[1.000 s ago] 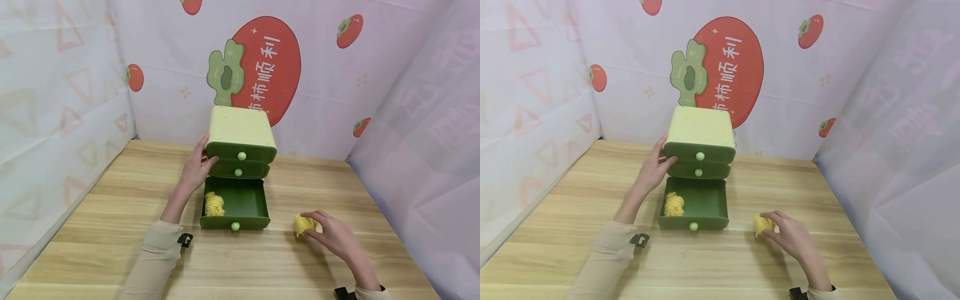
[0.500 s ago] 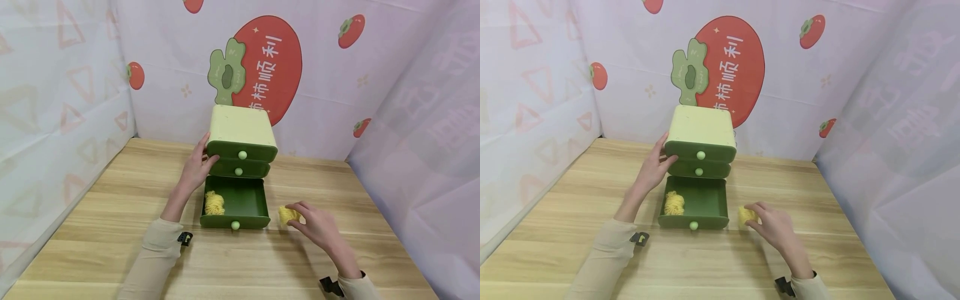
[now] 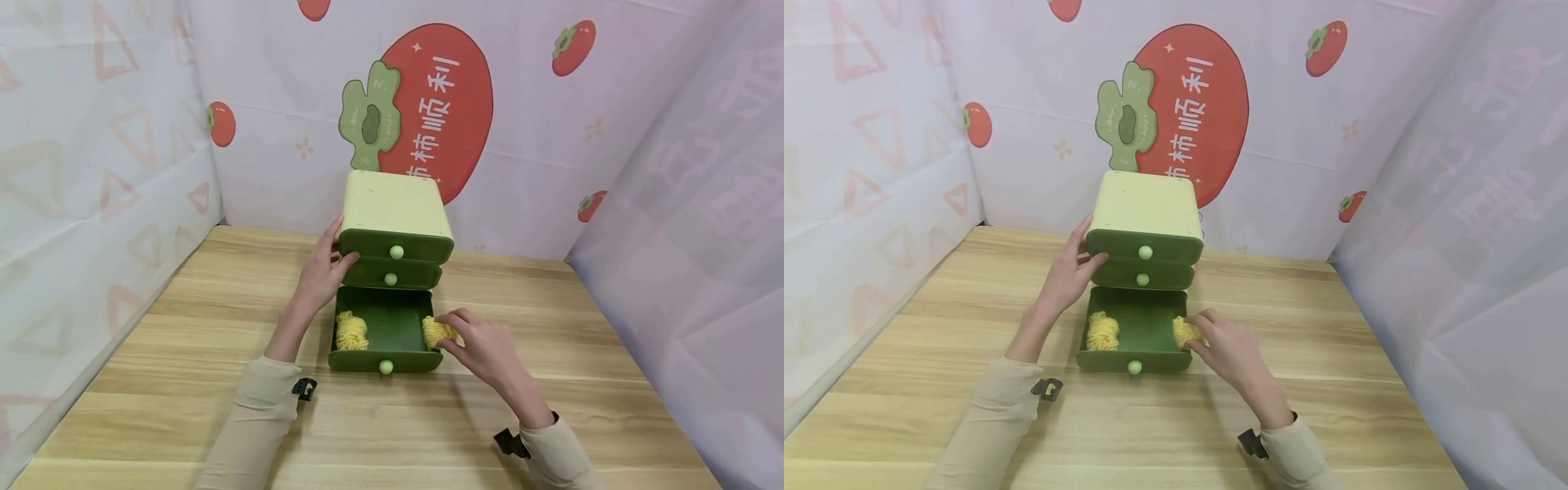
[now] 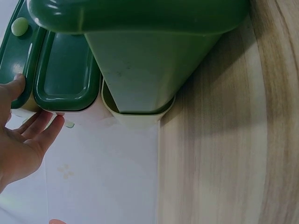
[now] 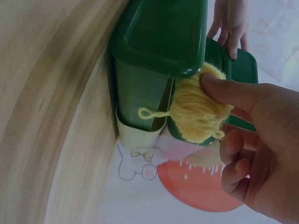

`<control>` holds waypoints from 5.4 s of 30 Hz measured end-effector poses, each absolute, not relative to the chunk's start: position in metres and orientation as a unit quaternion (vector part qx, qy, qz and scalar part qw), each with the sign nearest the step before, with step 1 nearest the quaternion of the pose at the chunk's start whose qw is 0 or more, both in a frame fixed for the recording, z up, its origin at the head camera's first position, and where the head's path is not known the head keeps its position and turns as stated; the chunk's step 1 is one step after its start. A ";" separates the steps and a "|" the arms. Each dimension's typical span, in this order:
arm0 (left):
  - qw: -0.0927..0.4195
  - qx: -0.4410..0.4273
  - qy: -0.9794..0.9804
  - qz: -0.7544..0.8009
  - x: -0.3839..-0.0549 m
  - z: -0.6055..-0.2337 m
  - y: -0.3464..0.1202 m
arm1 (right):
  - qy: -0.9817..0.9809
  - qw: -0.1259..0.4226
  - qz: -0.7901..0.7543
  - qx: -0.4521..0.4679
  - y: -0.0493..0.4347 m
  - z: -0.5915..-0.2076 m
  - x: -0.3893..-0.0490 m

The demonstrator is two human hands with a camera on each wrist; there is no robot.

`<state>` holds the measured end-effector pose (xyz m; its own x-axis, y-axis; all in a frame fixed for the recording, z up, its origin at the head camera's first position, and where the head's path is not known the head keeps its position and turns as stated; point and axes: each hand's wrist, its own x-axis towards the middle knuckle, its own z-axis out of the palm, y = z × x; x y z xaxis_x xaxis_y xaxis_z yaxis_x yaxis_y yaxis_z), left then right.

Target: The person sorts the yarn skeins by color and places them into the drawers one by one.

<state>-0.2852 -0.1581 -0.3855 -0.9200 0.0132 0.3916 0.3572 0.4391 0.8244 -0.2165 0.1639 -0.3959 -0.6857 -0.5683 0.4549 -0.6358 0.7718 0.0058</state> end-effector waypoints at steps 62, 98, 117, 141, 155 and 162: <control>0.156 -0.104 -0.832 -0.522 -0.286 -0.386 -0.158 | -0.898 0.138 0.126 0.399 0.102 -0.384 -0.224; 0.163 -0.112 -0.834 -0.515 -0.287 -0.384 -0.155 | -0.876 0.099 0.066 0.468 0.100 -0.409 -0.200; 0.159 -0.110 -0.836 -0.513 -0.286 -0.388 -0.159 | -0.879 0.107 0.047 0.462 0.092 -0.419 -0.202; 0.165 -0.114 -0.840 -0.504 -0.285 -0.386 -0.160 | -0.892 0.157 0.061 0.419 0.078 -0.424 -0.251; 0.157 -0.110 -0.840 -0.507 -0.285 -0.387 -0.159 | -0.893 0.170 0.084 0.407 0.074 -0.431 -0.276; 0.160 -0.111 -0.841 -0.505 -0.285 -0.386 -0.159 | -0.899 0.184 0.088 0.388 0.069 -0.435 -0.290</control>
